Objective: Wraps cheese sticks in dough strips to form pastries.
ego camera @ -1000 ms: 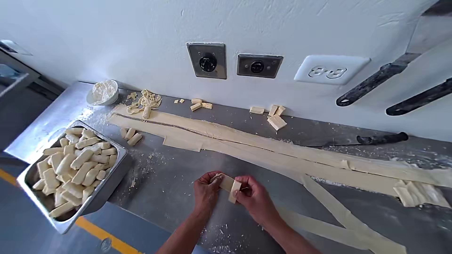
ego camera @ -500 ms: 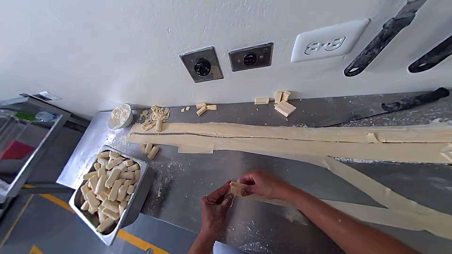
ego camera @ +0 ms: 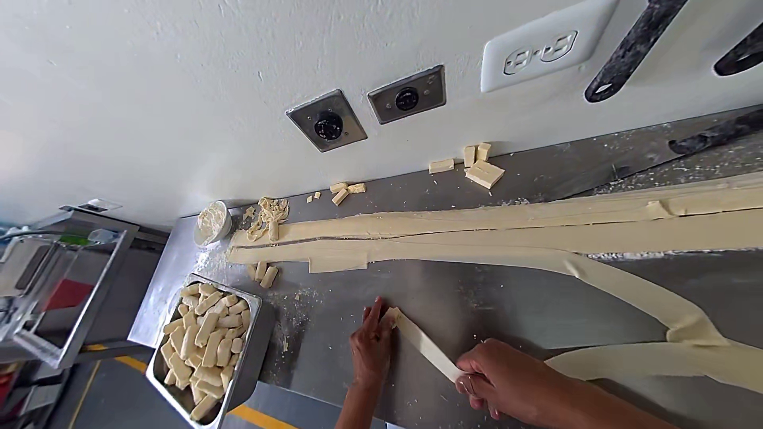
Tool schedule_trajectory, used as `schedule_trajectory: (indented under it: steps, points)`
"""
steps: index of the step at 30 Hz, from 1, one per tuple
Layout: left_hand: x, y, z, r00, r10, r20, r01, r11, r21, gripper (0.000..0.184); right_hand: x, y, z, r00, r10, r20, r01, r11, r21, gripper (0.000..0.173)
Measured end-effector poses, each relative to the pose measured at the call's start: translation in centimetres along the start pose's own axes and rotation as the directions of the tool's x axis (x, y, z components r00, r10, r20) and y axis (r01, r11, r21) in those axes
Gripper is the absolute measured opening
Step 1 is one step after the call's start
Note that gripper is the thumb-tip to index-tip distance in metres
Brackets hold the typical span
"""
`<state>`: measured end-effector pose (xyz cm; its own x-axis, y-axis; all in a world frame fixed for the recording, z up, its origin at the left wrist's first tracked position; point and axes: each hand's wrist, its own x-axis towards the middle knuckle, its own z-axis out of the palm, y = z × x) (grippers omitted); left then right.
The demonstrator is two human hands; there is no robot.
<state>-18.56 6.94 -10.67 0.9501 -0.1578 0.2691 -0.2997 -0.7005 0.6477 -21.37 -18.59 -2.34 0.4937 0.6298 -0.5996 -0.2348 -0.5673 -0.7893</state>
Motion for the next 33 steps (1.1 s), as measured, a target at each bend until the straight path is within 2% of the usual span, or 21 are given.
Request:
schedule_trajectory:
  steps: [4,7,9,11,15,17,19,22,25,26,27,31,33]
  points:
    - [-0.4,0.3,0.6,0.994,0.093,0.059,-0.096,0.994,0.043,0.028,-0.5,0.6,1.1,0.995,-0.075,-0.059,0.075,0.997,0.004,0.036]
    - [-0.5,1.0,1.1,0.991,0.133,0.026,-0.136,0.984,0.119,0.023,-0.7,0.6,1.6,0.991,-0.134,-0.002,0.133,0.988,-0.078,0.036]
    - [-1.2,1.8,1.4,0.974,0.2,0.109,-0.215,0.967,0.141,0.027,-1.2,0.4,1.7,0.986,-0.155,0.053,0.161,0.976,-0.145,0.036]
    - [-1.5,2.2,1.0,0.973,0.175,0.15,-0.19,0.978,0.086,0.027,-1.4,0.4,2.0,0.986,-0.155,0.06,0.163,0.972,-0.168,0.037]
    - [-1.1,1.8,1.6,0.993,0.086,0.083,-0.087,0.996,0.005,0.035,-1.3,0.4,2.1,0.99,-0.137,0.011,0.137,0.983,-0.119,0.035]
    - [-0.7,2.4,2.3,0.995,0.088,0.045,-0.087,0.996,-0.011,0.027,-1.6,0.4,2.1,0.992,-0.126,0.026,0.129,0.981,-0.148,0.035]
    - [-0.5,2.8,2.7,0.992,0.127,0.019,-0.127,0.99,0.052,0.024,-1.9,0.4,2.2,0.991,-0.086,0.101,0.107,0.968,-0.227,0.036]
    - [-1.6,3.0,3.0,0.959,0.256,0.121,-0.267,0.96,0.087,0.03,-2.0,1.0,2.4,0.982,-0.06,0.18,0.11,0.951,-0.288,0.034]
    - [-1.4,2.6,2.4,0.982,0.166,0.092,-0.168,0.986,0.016,0.031,-1.8,1.1,3.0,0.982,-0.119,0.149,0.152,0.96,-0.236,0.033]
    - [-1.4,2.5,2.6,0.987,0.139,0.085,-0.14,0.99,0.007,0.038,-1.7,1.2,3.2,0.981,-0.14,0.133,0.166,0.963,-0.211,0.033]
    - [-1.4,2.5,3.0,0.986,0.143,0.083,-0.144,0.99,0.002,0.043,-1.7,1.3,3.3,0.981,-0.159,0.115,0.179,0.965,-0.19,0.033]
    - [-1.4,3.0,3.8,0.979,0.196,0.051,-0.199,0.978,0.063,0.03,-1.4,2.3,3.8,0.98,-0.193,0.04,0.196,0.973,-0.122,0.035]
    - [-2.1,3.2,3.6,0.957,0.269,0.106,-0.279,0.956,0.088,0.031,-1.6,2.6,3.9,0.985,-0.171,0.023,0.172,0.981,-0.094,0.035]
